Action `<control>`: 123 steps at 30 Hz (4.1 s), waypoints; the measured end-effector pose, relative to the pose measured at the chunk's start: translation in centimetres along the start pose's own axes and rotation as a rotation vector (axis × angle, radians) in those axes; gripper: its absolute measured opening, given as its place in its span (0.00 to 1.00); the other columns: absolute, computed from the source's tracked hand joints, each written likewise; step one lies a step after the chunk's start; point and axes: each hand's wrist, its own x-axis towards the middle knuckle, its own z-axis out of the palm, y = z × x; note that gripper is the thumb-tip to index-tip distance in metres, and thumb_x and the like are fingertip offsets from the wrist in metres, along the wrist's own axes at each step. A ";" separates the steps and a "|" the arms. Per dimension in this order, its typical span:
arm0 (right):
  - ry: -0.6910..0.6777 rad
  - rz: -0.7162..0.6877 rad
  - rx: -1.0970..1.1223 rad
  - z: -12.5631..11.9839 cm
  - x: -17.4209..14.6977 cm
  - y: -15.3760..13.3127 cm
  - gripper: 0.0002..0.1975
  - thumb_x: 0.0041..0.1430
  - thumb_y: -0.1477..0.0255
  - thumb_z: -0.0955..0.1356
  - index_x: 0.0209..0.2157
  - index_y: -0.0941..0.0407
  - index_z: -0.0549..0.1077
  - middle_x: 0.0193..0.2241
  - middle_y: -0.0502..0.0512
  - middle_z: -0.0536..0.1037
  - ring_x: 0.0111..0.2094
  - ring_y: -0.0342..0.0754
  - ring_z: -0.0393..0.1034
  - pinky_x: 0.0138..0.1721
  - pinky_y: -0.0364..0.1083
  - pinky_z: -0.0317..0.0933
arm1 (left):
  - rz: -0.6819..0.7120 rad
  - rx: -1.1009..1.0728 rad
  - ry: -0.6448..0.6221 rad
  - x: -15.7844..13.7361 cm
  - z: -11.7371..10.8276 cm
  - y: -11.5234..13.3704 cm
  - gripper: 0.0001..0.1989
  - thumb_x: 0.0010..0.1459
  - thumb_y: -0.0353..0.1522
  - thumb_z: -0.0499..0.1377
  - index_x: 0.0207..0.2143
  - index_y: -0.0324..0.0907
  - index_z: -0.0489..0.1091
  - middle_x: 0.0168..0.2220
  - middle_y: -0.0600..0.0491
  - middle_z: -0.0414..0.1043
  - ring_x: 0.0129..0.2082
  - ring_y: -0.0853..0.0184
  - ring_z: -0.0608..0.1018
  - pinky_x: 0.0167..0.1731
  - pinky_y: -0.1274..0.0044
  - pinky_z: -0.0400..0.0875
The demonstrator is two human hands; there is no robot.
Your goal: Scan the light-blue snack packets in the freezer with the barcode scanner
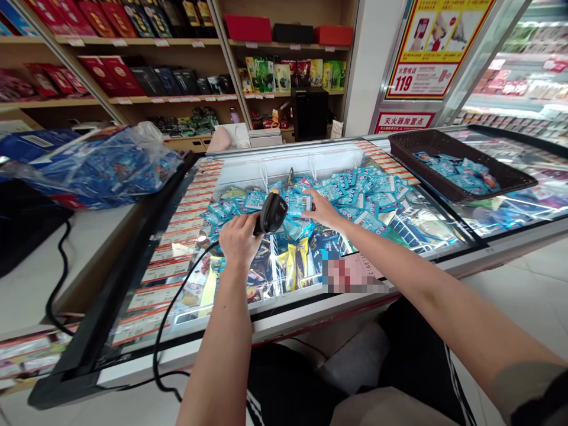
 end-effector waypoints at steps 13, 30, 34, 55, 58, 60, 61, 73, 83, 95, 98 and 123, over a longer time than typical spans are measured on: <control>-0.006 0.033 -0.092 0.5 0.6 0.6 0.19 0.48 0.60 0.72 0.38 0.55 0.67 0.28 0.48 0.70 0.29 0.46 0.65 0.35 0.46 0.58 | 0.133 0.004 -0.059 0.4 0.4 1.9 0.15 0.56 0.33 0.55 0.47 0.44 0.70 0.36 0.48 0.73 0.41 0.58 0.73 0.38 0.70 0.60; 0.009 0.012 -0.081 0.8 1.0 1.5 0.14 0.50 0.60 0.70 0.27 0.55 0.67 0.23 0.48 0.68 0.26 0.45 0.61 0.29 0.43 0.51 | 0.123 0.014 -0.023 0.2 0.6 2.4 0.14 0.55 0.33 0.57 0.45 0.44 0.71 0.35 0.48 0.73 0.39 0.58 0.73 0.35 0.71 0.59; 0.005 0.002 -0.083 0.7 1.0 1.6 0.13 0.50 0.61 0.70 0.27 0.55 0.67 0.23 0.48 0.68 0.26 0.45 0.61 0.29 0.43 0.50 | 0.124 0.000 -0.030 0.2 0.4 2.5 0.14 0.55 0.33 0.57 0.45 0.44 0.71 0.35 0.48 0.73 0.39 0.58 0.73 0.35 0.71 0.58; 0.148 0.058 0.340 -0.6 0.5 1.4 0.11 0.51 0.62 0.68 0.31 0.55 0.69 0.22 0.46 0.63 0.21 0.42 0.61 0.22 0.44 0.61 | 0.126 0.028 0.023 0.3 0.1 1.7 0.12 0.57 0.34 0.55 0.44 0.44 0.71 0.33 0.49 0.74 0.37 0.60 0.74 0.35 0.72 0.61; 0.176 0.119 0.514 -1.9 0.1 1.8 0.18 0.50 0.55 0.69 0.35 0.56 0.69 0.22 0.46 0.64 0.20 0.42 0.61 0.17 0.43 0.60 | 0.123 0.017 0.024 0.4 0.1 1.7 0.13 0.57 0.34 0.55 0.44 0.43 0.72 0.34 0.48 0.74 0.38 0.60 0.74 0.35 0.72 0.61; 0.188 0.089 0.559 -2.9 -0.1 2.2 0.20 0.50 0.53 0.69 0.35 0.55 0.68 0.23 0.46 0.64 0.20 0.41 0.59 0.17 0.43 0.60 | 0.125 0.013 0.019 0.4 0.1 1.8 0.13 0.57 0.34 0.56 0.44 0.43 0.72 0.34 0.48 0.74 0.38 0.60 0.74 0.35 0.72 0.61; 0.189 0.080 0.556 -3.4 -0.2 2.4 0.21 0.50 0.53 0.68 0.37 0.55 0.68 0.24 0.46 0.64 0.19 0.40 0.57 0.17 0.43 0.59 | 0.129 0.012 0.018 0.4 0.1 1.9 0.13 0.57 0.34 0.56 0.44 0.44 0.72 0.34 0.48 0.74 0.38 0.60 0.74 0.35 0.71 0.61; 0.185 -0.034 0.102 -2.5 -0.7 4.4 0.21 0.62 0.57 0.60 0.51 0.54 0.63 0.22 0.45 0.58 0.24 0.45 0.58 0.33 0.45 0.58 | 0.142 -0.019 -0.018 0.6 0.3 2.8 0.13 0.56 0.32 0.55 0.44 0.44 0.72 0.34 0.48 0.74 0.38 0.60 0.74 0.35 0.71 0.61; 0.136 -0.050 0.030 -2.5 -1.0 4.1 0.22 0.63 0.55 0.58 0.52 0.54 0.61 0.22 0.45 0.61 0.23 0.44 0.58 0.31 0.44 0.56 | 0.161 -0.028 -0.021 0.7 0.4 3.3 0.14 0.56 0.32 0.55 0.45 0.44 0.71 0.34 0.48 0.74 0.38 0.59 0.74 0.35 0.71 0.61; 0.142 0.008 0.037 -2.4 -0.7 4.1 0.21 0.63 0.58 0.58 0.52 0.55 0.61 0.22 0.44 0.62 0.23 0.45 0.59 0.32 0.45 0.57 | 0.128 -0.012 0.011 0.6 0.5 2.8 0.14 0.55 0.32 0.55 0.44 0.44 0.71 0.34 0.48 0.74 0.37 0.60 0.74 0.36 0.71 0.62; 0.169 0.024 -0.008 -2.5 -0.3 3.6 0.22 0.63 0.61 0.60 0.54 0.57 0.60 0.21 0.44 0.62 0.24 0.47 0.62 0.33 0.46 0.59 | 0.099 0.000 0.027 0.5 0.3 2.4 0.13 0.55 0.32 0.55 0.44 0.43 0.72 0.33 0.48 0.74 0.37 0.60 0.74 0.36 0.71 0.62; 0.024 -0.231 -0.625 -3.5 2.2 -0.8 0.16 0.63 0.73 0.60 0.48 0.60 0.73 0.47 0.64 0.73 0.50 0.58 0.62 0.51 0.56 0.54 | -0.142 0.041 0.121 -0.1 0.9 -0.4 0.13 0.55 0.36 0.56 0.43 0.44 0.71 0.35 0.47 0.74 0.38 0.57 0.74 0.33 0.71 0.59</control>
